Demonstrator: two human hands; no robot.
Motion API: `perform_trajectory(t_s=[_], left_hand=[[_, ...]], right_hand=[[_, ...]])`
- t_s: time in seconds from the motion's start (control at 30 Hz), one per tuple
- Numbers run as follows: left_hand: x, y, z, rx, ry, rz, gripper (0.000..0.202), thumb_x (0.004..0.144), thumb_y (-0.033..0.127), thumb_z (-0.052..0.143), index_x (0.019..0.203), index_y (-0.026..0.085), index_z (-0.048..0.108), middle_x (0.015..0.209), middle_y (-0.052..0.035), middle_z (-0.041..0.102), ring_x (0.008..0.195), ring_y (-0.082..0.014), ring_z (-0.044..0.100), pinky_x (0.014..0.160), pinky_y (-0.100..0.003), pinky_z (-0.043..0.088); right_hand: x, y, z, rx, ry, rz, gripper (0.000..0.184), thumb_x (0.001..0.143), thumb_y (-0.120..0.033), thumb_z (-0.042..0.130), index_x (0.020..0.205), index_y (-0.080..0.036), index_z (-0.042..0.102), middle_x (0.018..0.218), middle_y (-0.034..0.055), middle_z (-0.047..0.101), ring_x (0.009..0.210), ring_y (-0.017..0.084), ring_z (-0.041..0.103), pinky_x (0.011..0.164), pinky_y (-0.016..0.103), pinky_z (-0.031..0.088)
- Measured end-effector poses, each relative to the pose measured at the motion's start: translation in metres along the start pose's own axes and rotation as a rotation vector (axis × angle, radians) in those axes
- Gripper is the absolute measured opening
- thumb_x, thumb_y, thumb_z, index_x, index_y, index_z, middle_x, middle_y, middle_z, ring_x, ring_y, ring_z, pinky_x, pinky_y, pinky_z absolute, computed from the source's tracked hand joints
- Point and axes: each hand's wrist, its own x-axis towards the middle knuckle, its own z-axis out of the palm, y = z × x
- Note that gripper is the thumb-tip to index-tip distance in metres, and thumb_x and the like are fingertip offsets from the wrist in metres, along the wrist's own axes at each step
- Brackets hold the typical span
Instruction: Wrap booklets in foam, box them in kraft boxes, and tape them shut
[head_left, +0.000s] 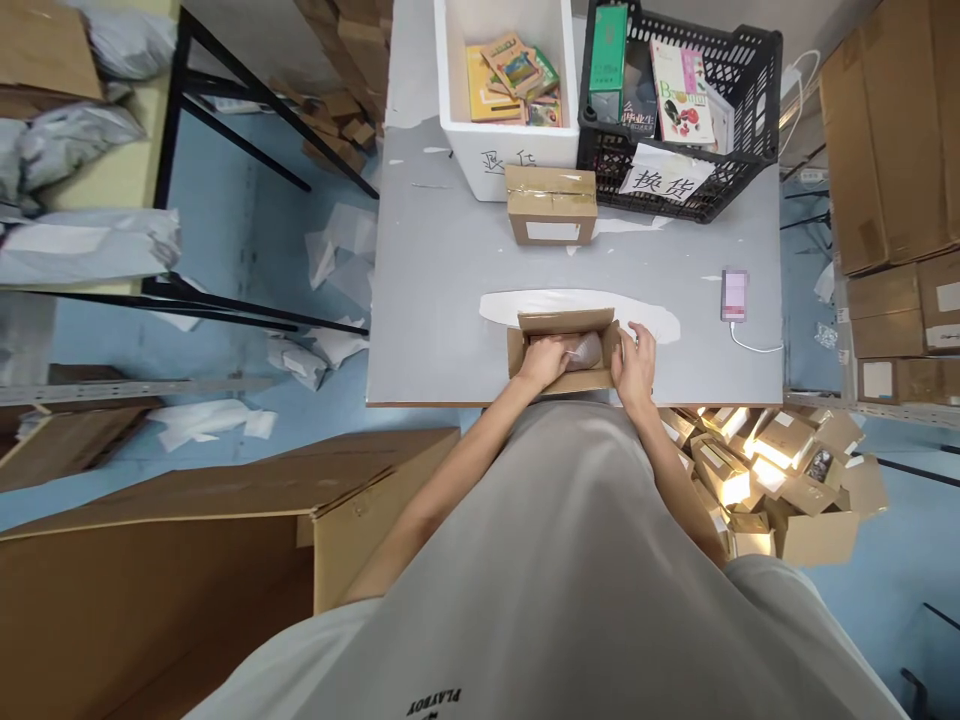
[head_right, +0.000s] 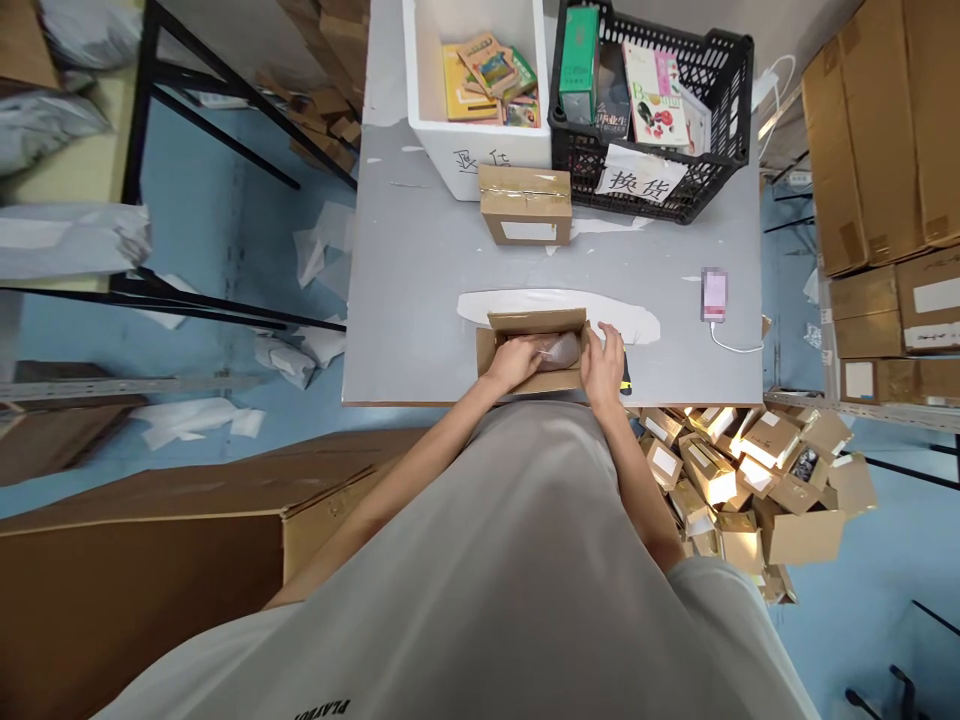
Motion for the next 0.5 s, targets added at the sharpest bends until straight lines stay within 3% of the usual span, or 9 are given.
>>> perform_trajectory(t_s=[0.13,0.23,0.3,0.37,0.43,0.5], left_hand=[[-0.009,-0.004,-0.008,-0.078,-0.051,-0.092,0.021,0.099,0.025,0.067,0.108,0.022,0.085,0.116,-0.0129,0.087,0.115,-0.0374,0.080,0.111,-0.052,0.061],[-0.011,-0.003,-0.009,-0.246,0.001,-0.140,0.018,0.097,0.026,0.067,0.104,0.019,0.082,0.115,-0.0104,0.087,0.112,-0.0316,0.080,0.111,-0.046,0.062],[-0.013,-0.002,-0.009,-0.354,0.044,-0.164,0.019,0.099,0.029,0.068,0.107,0.018,0.080,0.116,-0.0108,0.086,0.112,-0.0302,0.080,0.110,-0.044,0.062],[-0.017,0.000,-0.011,-0.451,0.115,-0.173,0.027,0.102,0.037,0.068,0.118,0.017,0.079,0.124,-0.0121,0.085,0.116,-0.0295,0.080,0.109,-0.043,0.063],[-0.024,0.004,-0.015,-0.523,0.194,-0.125,0.040,0.105,0.045,0.068,0.134,0.019,0.075,0.137,-0.0137,0.081,0.124,-0.0285,0.078,0.109,-0.041,0.064],[-0.033,0.011,-0.020,-0.555,0.227,-0.020,0.051,0.105,0.053,0.070,0.145,0.021,0.072,0.149,-0.0154,0.074,0.134,-0.0290,0.074,0.110,-0.041,0.064]], right_hand=[[0.001,-0.021,-0.004,0.000,-0.307,-0.144,0.048,0.112,-0.019,0.043,0.154,-0.017,0.067,0.153,0.0192,0.069,0.141,0.033,0.065,0.124,0.052,0.054],[0.008,-0.039,0.000,-0.078,-0.466,-0.138,0.059,0.109,-0.025,0.057,0.167,-0.016,0.054,0.166,0.0205,0.060,0.142,0.036,0.066,0.117,0.049,0.058],[0.012,-0.050,0.001,-0.135,-0.506,-0.114,0.064,0.107,-0.027,0.064,0.169,-0.017,0.051,0.167,0.0221,0.059,0.139,0.038,0.068,0.112,0.048,0.060],[0.016,-0.054,0.002,-0.141,-0.524,-0.098,0.050,0.107,-0.025,0.061,0.157,-0.017,0.062,0.154,0.0218,0.068,0.128,0.037,0.073,0.107,0.047,0.060],[0.019,-0.054,0.001,-0.027,-0.494,-0.079,0.037,0.107,-0.022,0.054,0.139,-0.018,0.071,0.132,0.0183,0.078,0.116,0.036,0.076,0.104,0.047,0.059],[0.024,-0.049,0.001,0.213,-0.382,-0.049,0.033,0.107,-0.025,0.050,0.129,-0.019,0.073,0.118,0.0142,0.082,0.110,0.034,0.077,0.103,0.046,0.059]])
